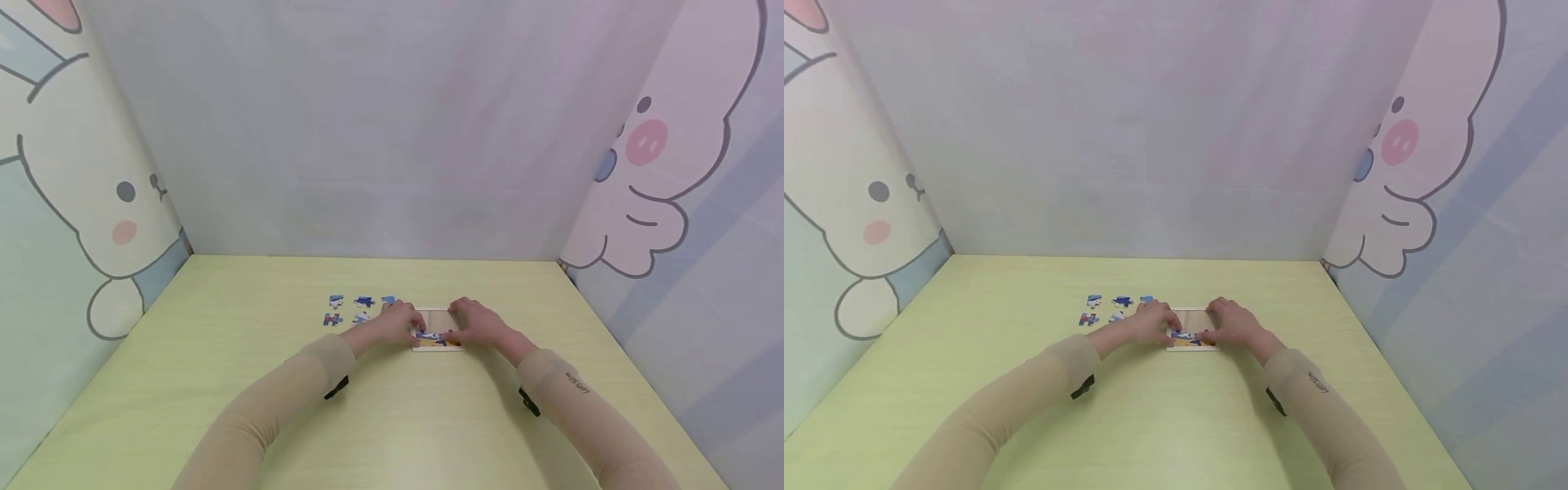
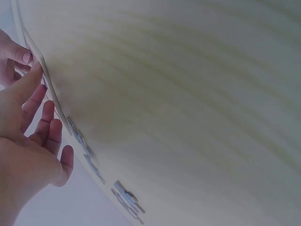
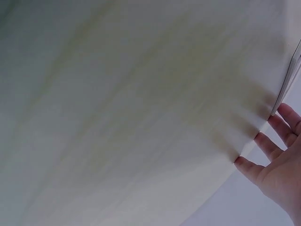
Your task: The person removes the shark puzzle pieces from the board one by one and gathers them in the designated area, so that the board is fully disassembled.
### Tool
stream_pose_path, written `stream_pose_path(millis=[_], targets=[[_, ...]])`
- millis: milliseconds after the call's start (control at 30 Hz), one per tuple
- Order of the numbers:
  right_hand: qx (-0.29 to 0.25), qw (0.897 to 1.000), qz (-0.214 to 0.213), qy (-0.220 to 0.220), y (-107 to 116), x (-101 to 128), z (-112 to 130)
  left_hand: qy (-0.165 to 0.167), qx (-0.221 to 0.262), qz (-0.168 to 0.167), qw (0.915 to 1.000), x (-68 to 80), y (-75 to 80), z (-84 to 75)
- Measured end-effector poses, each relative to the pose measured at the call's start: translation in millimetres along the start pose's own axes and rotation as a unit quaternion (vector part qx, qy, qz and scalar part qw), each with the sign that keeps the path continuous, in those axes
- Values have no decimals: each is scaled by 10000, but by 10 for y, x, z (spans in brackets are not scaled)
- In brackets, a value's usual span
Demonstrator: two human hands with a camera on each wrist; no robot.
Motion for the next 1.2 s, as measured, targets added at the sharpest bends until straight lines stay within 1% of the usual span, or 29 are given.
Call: stream_pose_path(millis=[167,433,633,1000,1200], targets=[[15,10000,-30,-16,8,-3,4,2,-7,17,10000,-2,5,9],[104,9999,-15,-18,-12,-22,-7,-11,343,157,9993,10,20,16],[148,9999,-30,-12,-14,-29,-15,-49,479,189,9987,12,28,9],[108,9999,7,-26,-34,-48,-43,-246,600,103,9978,-17,5,-4],[88,10000,15,-27,-29,-35,-39,-361,847,97,9957,-3,-5,-12]])
Point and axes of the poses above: each hand's wrist, its own x-axis away from the middle knuckle, its own y-axis out of the back of the hand, z = x × y, the point moved 6 cm from there along -x, towards the middle knuckle, and after that the axes turned 4 degrees about z, right-handed, at the moved point
